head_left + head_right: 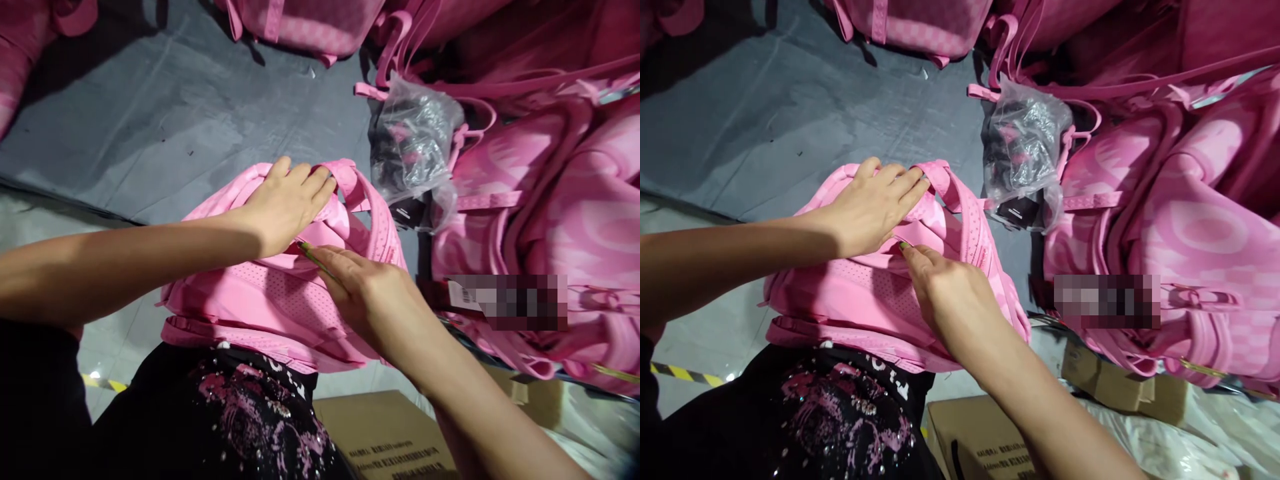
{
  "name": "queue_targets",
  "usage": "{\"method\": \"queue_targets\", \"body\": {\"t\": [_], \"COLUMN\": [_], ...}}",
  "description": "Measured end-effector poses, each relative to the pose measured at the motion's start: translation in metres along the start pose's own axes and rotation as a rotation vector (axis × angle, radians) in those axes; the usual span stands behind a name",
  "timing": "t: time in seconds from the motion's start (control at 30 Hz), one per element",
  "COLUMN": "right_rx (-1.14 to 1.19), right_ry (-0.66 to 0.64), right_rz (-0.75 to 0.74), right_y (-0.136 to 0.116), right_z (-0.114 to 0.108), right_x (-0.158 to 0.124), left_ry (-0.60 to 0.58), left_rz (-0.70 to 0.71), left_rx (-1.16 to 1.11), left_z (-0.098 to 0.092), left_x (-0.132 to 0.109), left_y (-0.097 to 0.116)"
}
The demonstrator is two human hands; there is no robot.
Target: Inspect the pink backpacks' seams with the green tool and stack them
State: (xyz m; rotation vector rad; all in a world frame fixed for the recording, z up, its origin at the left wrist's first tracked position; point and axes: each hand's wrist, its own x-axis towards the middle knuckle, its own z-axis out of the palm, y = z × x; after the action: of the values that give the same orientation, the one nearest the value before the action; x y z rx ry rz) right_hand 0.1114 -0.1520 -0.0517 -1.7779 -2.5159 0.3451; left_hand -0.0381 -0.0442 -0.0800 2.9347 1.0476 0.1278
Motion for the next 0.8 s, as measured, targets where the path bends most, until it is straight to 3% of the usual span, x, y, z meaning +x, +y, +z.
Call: {"method": "queue_targets", "body": {"t": [0.5,0.8], "right_rx": [-0.072,-0.131], "right_ry": [-0.009,-0.093], "right_rz": [0.004,-0.002], "right_y": [-0.009,-0.009], "right_z": [-0.002,-0.01], "right_x": [0.003,0.006], "left_ry": [0.064,0.0], "left_rz": [0.005,-0.006], "left_rx": [-0.207,-0.152], "left_z": [0.009,0.002], "left_x": [-0.002,-0.003], "left_y": [-0.005,-0.004]}}
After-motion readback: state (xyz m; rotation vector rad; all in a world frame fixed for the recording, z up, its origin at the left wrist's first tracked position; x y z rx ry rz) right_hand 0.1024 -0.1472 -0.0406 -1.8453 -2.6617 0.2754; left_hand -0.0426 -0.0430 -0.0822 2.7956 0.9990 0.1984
